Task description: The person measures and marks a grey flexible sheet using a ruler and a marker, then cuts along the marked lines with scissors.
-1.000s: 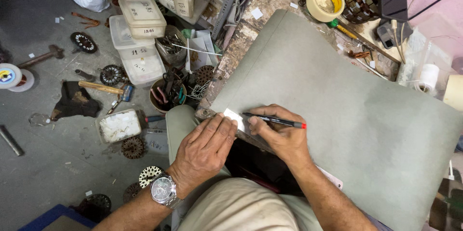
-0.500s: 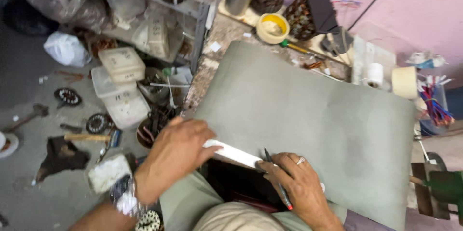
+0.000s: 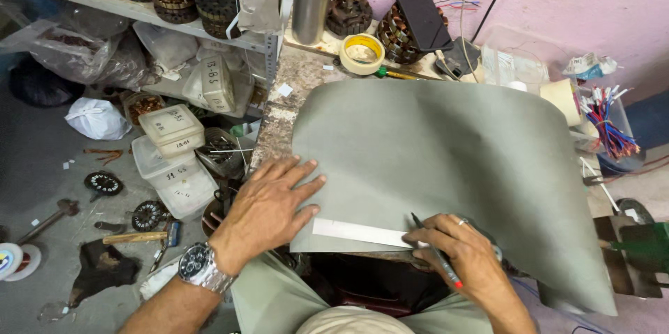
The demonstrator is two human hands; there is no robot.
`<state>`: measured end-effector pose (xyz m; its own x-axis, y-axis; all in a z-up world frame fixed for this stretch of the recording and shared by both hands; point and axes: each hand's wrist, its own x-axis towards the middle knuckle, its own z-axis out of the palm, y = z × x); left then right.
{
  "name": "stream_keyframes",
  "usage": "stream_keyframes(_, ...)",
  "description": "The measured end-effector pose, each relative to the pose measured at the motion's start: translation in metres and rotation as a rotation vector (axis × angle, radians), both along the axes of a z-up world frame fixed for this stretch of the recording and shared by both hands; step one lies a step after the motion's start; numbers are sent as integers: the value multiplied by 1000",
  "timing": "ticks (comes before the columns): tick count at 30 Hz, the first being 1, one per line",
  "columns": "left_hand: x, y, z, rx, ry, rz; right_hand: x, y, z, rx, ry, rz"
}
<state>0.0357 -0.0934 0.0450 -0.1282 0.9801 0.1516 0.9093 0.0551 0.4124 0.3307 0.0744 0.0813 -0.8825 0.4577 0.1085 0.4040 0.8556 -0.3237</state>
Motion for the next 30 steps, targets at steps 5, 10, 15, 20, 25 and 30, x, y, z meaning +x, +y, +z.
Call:
stream_keyframes(5,-24,20,20,-248,-34,-58,3,0,0,-275,-97,-200)
stream_keyframes(10,-46,59,23,-131,101,-188,-8,-5,-1,-192,91,-225)
stream_keyframes(15,-53,75,17,-356,136,-173,-28,-11,-3,-147,52,-554)
stream_keyframes(20,-55,78,20,-384,158,-158,-61,-13,-10,-74,106,-333)
stream_keyframes(25,-57,78,19,-340,83,-104,-117,-11,-24,-53,55,-219)
stream_keyframes(30,-61,79,22,-361,76,-89,-156,-17,-33,79,68,-137)
